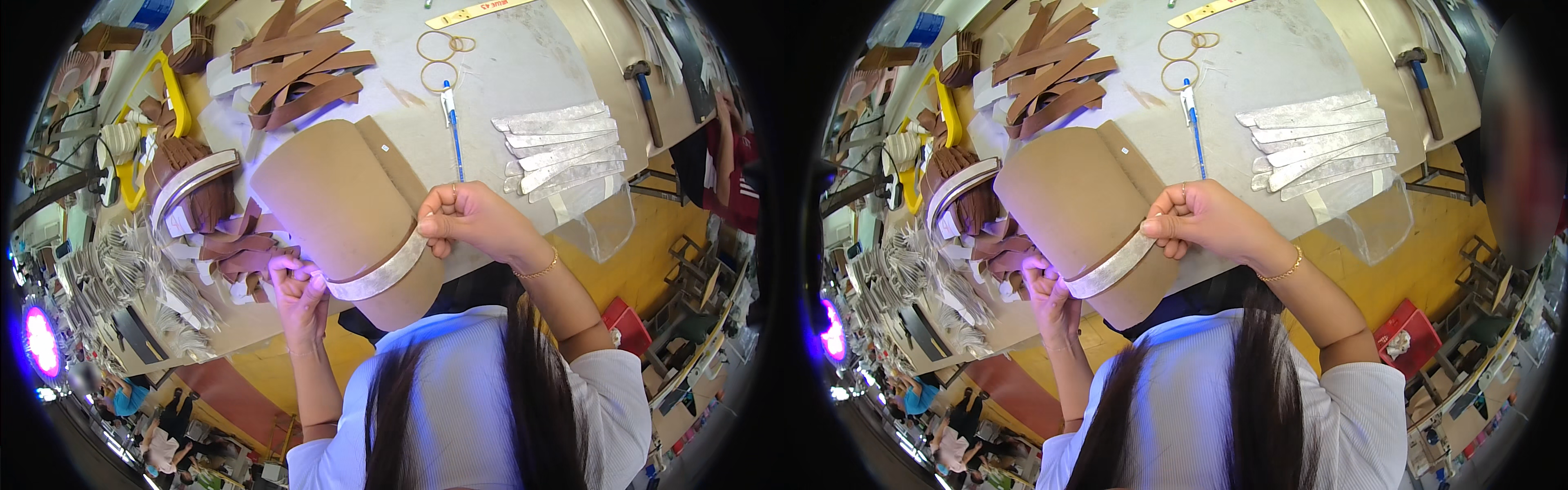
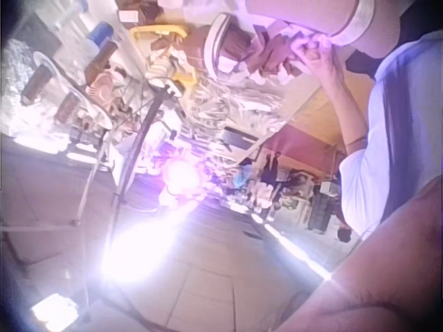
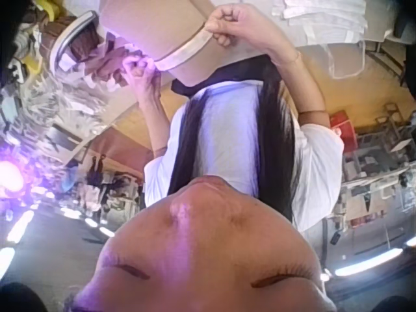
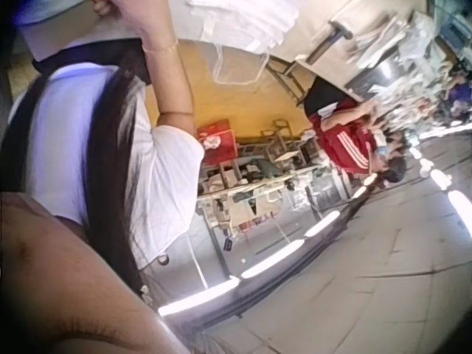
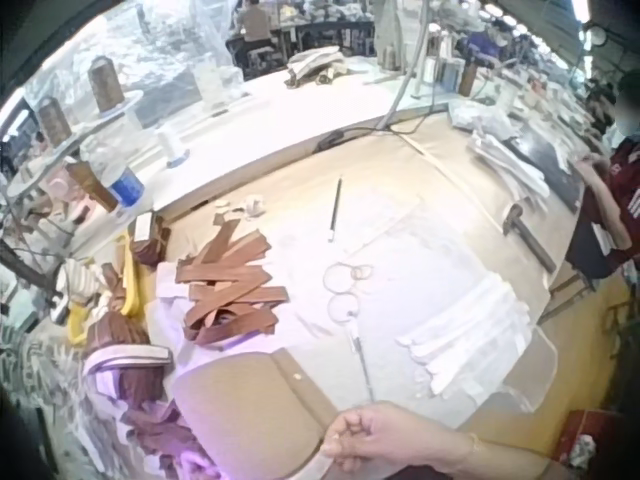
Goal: The person repeatedly picks up white strips and wraps them around a brown cylindrical object on the table, pressing them into place. The person handles multiple strips one at a time, aligning and smoothing each strip around the cylinder.
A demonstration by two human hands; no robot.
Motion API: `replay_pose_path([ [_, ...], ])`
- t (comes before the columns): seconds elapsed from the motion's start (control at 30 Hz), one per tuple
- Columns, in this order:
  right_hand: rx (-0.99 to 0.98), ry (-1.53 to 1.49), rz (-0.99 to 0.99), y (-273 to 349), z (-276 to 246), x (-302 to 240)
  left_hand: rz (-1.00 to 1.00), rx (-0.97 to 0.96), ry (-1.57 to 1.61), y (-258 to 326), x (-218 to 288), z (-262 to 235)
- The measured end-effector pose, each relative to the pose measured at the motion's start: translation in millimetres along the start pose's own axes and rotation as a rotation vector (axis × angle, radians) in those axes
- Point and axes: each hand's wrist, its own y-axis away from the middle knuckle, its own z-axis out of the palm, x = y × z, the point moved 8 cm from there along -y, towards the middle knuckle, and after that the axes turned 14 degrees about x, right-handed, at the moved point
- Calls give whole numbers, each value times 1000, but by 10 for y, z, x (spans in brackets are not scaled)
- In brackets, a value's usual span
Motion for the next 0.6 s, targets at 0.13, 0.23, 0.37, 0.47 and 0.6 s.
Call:
replay_pose_path([
  [0.13, -8, -30, -23, -48, 13, 51, 6, -6, 13, -2, -4, 11],
  [0.23, 19, 45, -65, -85, 14, 112, 5, -6, 30, 2, -14, 27],
  [0.37, 30, -33, -95, -88, 19, 149, 10, 39, 3, 19, -7, 46],
  [0.47, 20, -139, -24, -66, 38, 190, 22, 57, -1, 42, 3, 34],
  [0.6, 396, -29, -641, 243, -133, -384, 23, 26, 51, 113, 28, 48],
])
